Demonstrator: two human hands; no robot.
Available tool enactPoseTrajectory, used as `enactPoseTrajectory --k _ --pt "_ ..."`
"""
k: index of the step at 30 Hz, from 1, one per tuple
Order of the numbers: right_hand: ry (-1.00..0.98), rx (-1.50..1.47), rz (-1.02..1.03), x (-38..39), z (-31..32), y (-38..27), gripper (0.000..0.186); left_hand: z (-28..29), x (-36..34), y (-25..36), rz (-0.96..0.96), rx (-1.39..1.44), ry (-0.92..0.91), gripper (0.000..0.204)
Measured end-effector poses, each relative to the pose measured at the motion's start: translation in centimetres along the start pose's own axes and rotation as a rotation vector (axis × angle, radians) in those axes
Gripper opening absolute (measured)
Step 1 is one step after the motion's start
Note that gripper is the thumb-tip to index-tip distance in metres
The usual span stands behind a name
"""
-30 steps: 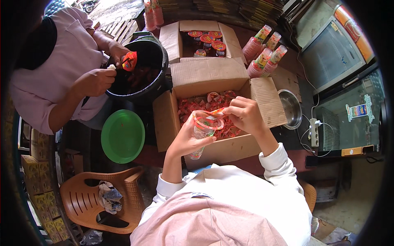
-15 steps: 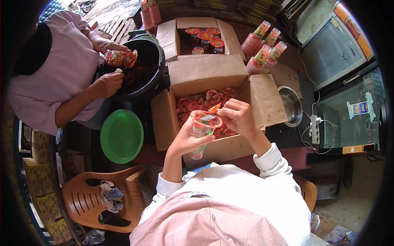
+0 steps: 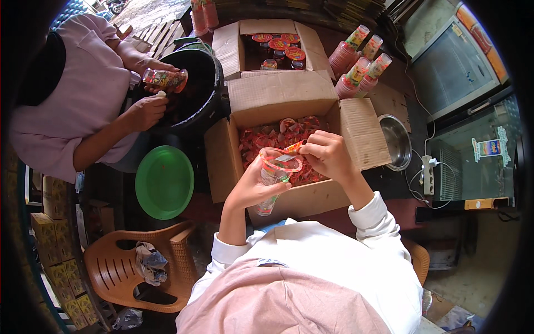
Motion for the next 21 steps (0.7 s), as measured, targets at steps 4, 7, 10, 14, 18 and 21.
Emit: enactPoseTrajectory --k 4,7,10,14,18,21 --pt "0.011 -0.003 -0.005 -0.1 -0.2 -0.6 0.017 -0.2 0.0 -0.4 0.013 0.033 -0.009 0.056" --pt "0.01 0.029 -0.036 0.4 -0.7 0.0 0.016 -0.2 -0.1 -1.2 0.065 0.097 -0.029 0.056" --pt "0.054 -0.017 -0.027 0.2 -0.5 -0.2 0.018 -0.2 -0.1 -1.2 0.072 0.125 -0.024 0.055" --pt "0.054 -0.044 -0.023 0.1 -0.6 -0.4 0.019 0.1 -0.1 -1.9 0.039 0.159 -0.003 0.056" --pt "0.033 -0.075 -0.035 0.2 -0.5 -0.3 0.019 -0.1 -0.1 -2.5 0.112 0.249 -0.056 0.057" --pt "0.005 -0.045 -0.029 0.2 -0.2 0.0 0.018 0.4 0.1 -2.2 0.101 0.21 -0.069 0.057"
Point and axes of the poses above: each hand's wrist, its own x-axis away from the middle knuckle, its own z-axis out of the back of the hand, y = z × x, the point moved 9 cm from there along -x, towards the middle knuckle, and after that the axes turned 6 degrees about x, right-handed, at the moved point
